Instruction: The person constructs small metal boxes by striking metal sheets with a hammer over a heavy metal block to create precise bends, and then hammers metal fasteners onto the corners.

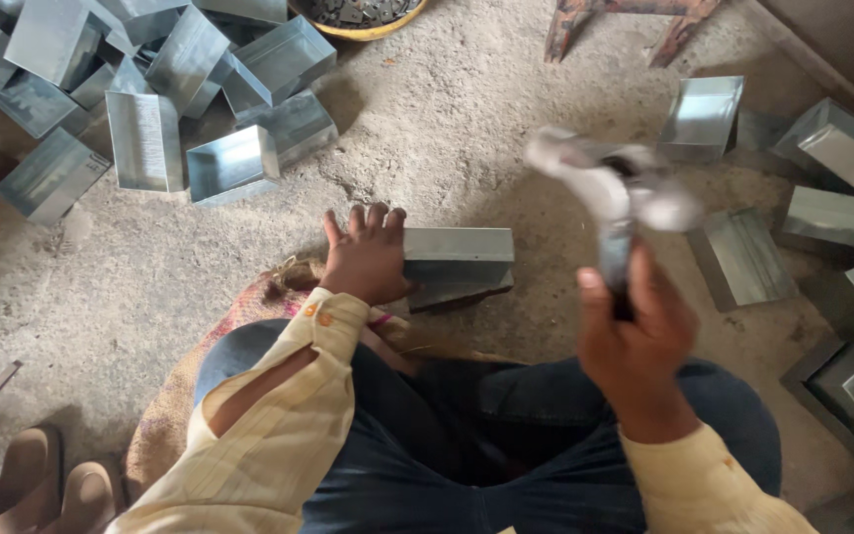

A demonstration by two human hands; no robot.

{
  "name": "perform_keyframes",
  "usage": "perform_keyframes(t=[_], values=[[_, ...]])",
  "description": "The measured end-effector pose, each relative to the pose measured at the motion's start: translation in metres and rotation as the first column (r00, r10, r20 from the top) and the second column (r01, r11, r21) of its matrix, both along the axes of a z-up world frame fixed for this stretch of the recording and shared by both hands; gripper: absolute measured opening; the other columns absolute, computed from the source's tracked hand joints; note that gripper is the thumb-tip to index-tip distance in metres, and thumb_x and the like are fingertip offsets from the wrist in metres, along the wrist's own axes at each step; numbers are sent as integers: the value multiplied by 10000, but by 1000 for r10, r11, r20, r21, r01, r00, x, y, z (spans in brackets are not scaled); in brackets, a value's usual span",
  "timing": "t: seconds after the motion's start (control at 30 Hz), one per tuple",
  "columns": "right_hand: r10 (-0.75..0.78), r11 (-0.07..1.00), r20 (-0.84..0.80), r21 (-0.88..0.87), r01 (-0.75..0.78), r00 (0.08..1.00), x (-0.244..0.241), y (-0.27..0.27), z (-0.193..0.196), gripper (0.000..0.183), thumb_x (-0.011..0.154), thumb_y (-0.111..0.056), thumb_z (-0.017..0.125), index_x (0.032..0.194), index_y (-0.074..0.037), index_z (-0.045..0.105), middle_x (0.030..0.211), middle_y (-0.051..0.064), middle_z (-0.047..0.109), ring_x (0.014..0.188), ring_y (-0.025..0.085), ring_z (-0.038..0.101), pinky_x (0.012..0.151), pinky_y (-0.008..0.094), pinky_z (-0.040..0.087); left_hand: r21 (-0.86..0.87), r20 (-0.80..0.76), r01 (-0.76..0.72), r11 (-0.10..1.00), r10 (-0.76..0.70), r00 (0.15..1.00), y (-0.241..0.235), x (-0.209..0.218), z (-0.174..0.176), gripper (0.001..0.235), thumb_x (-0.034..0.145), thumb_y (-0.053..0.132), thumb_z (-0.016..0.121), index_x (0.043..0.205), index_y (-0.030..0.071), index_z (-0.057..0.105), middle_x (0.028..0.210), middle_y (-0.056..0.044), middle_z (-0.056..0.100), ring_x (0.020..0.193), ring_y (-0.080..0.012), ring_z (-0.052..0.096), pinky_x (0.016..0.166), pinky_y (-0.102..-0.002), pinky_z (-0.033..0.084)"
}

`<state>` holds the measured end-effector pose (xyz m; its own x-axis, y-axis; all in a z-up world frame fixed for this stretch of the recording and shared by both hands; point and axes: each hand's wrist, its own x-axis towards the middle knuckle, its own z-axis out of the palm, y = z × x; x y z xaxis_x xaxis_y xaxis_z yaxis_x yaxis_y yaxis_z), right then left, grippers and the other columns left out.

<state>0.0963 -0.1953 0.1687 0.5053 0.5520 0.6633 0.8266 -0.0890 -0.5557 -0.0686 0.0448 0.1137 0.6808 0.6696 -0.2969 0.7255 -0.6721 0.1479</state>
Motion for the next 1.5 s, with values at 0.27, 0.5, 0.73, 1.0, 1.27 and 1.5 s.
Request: perform_keyframes(t=[0.27, 0.5, 0.73, 1.0, 1.27, 1.5], values=[[206, 929, -75, -299, -218, 976, -19, 38, -35, 396, 914, -145, 755, 1280, -10, 688, 924, 196, 739, 753, 309, 721, 660, 381, 552, 102, -64, 80, 992, -74, 995, -2, 2, -1, 1115, 712, 553, 842, 1544, 76, 273, 1608, -168, 289, 1512, -414, 208, 1137, -776, 61], [107, 993, -124, -35, -112, 987, -9, 12, -16, 398, 965, -114, 766, 1321, 25, 656, 874, 82, 673, 728, 95, 595, 654, 276, 492, 57, -11, 97, 994, -97, 995, -24, 24, 15, 1127, 713, 589, 827, 1542, 92, 248, 1600, -143, 290, 1514, -420, 186, 1137, -771, 50], [-3, 995, -471, -89, -44, 882, -6, -10, -32, 462, 967, -131, 732, 1401, 4, 652, 737, -17, 551, 612, 16, 454, 516, 219, 385, 44, 184, -49, 998, 40, 982, -21, 77, -16, 670, 886, 356, 674, 1446, 87, 424, 1375, -163, 580, 1276, -356, 568, 1090, -601, 373], [-44, 998, -365, -64, 22, 930, 10, -27, 7, 479, 977, -88, 709, 1436, 8, 613, 722, -20, 634, 569, 26, 551, 468, 221, 423, -100, 630, -31, 994, 88, 771, -5, 50, -37, 407, 897, 182, 594, 1281, 89, 497, 997, -223, 724, 930, -452, 698, 908, -547, 521], [21, 999, -119, 43, -16, 993, -11, -26, 101, 411, 1032, -15, 660, 1418, 103, 583, 859, 77, 662, 656, 95, 600, 566, 257, 477, -244, 742, -40, 969, 213, 636, -17, 61, -125, 396, 875, 205, 622, 1209, 58, 468, 895, -294, 709, 830, -507, 675, 744, -605, 526], [133, 980, -44, 154, -125, 990, -16, -14, 86, 231, 1192, -141, 537, 993, -24, 533, 762, 48, 594, 576, 118, 577, 553, 250, 464, -212, 742, -38, 977, 186, 644, -22, 60, -136, 375, 900, 177, 567, 1245, 55, 483, 863, -283, 709, 800, -488, 687, 727, -591, 535]])
